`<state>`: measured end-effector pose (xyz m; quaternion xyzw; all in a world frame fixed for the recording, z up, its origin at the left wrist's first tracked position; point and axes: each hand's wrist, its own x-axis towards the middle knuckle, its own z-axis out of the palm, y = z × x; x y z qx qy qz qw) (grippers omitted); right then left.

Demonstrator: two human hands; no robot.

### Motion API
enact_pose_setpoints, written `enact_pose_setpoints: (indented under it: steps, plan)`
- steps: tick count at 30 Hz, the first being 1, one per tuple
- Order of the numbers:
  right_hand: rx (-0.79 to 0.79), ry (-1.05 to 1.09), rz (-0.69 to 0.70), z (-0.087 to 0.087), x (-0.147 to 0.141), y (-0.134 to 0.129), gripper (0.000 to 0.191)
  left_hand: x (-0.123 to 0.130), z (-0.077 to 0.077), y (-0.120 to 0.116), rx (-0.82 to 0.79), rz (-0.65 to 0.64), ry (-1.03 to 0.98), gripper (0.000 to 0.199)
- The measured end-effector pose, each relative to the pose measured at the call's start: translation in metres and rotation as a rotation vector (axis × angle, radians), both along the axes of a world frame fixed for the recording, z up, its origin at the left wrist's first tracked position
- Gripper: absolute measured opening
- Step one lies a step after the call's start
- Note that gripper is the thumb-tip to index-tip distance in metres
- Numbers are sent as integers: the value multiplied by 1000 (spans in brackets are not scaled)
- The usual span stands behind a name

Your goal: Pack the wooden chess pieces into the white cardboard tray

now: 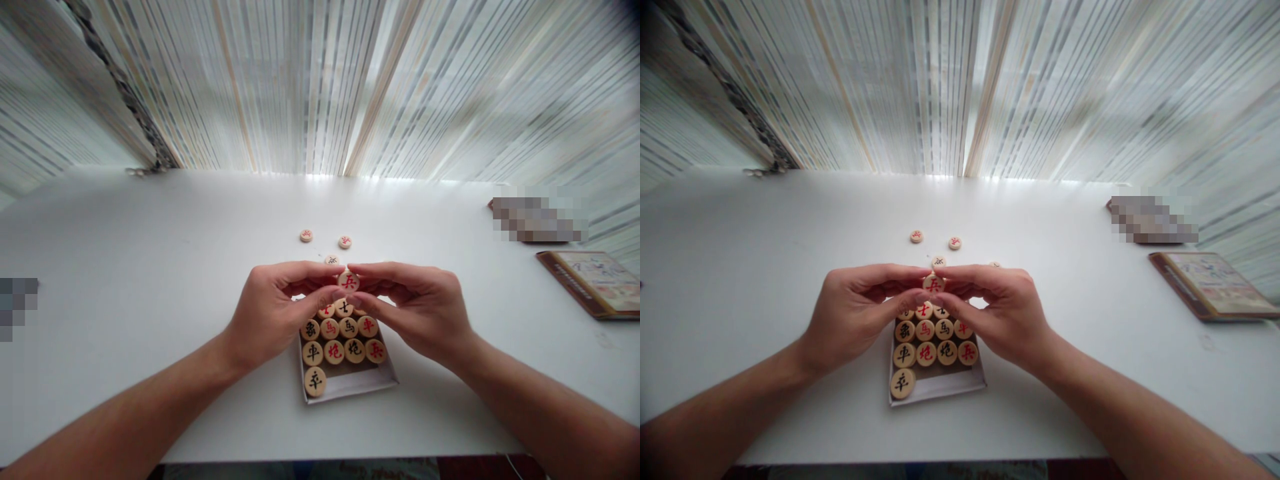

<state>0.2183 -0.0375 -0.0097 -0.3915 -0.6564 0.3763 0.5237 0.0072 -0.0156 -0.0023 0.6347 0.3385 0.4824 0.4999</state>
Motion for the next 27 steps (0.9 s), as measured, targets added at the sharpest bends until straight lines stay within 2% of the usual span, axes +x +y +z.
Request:
enact_pose_setpoints:
  steps: [8, 15, 18, 23, 27]
  plan:
    - [-133, 84, 59, 2, -3, 1, 32, -1, 2, 1, -63, -29, -9, 25]
    - [-117, -29, 34, 9, -2, 0, 22, -1, 4, 0, -5, -30, 41, 16]
    - [-111, -63, 46, 11, -2, 0, 25, -1, 2, 0, -15, -27, 45, 18]
    - [-216, 20, 97, 10, -1, 2, 22, -1, -1, -1, -27, -72, 6, 31]
    - [-307, 106, 145, 8, -2, 3, 19, -1, 0, -2, -38, -110, -13, 30]
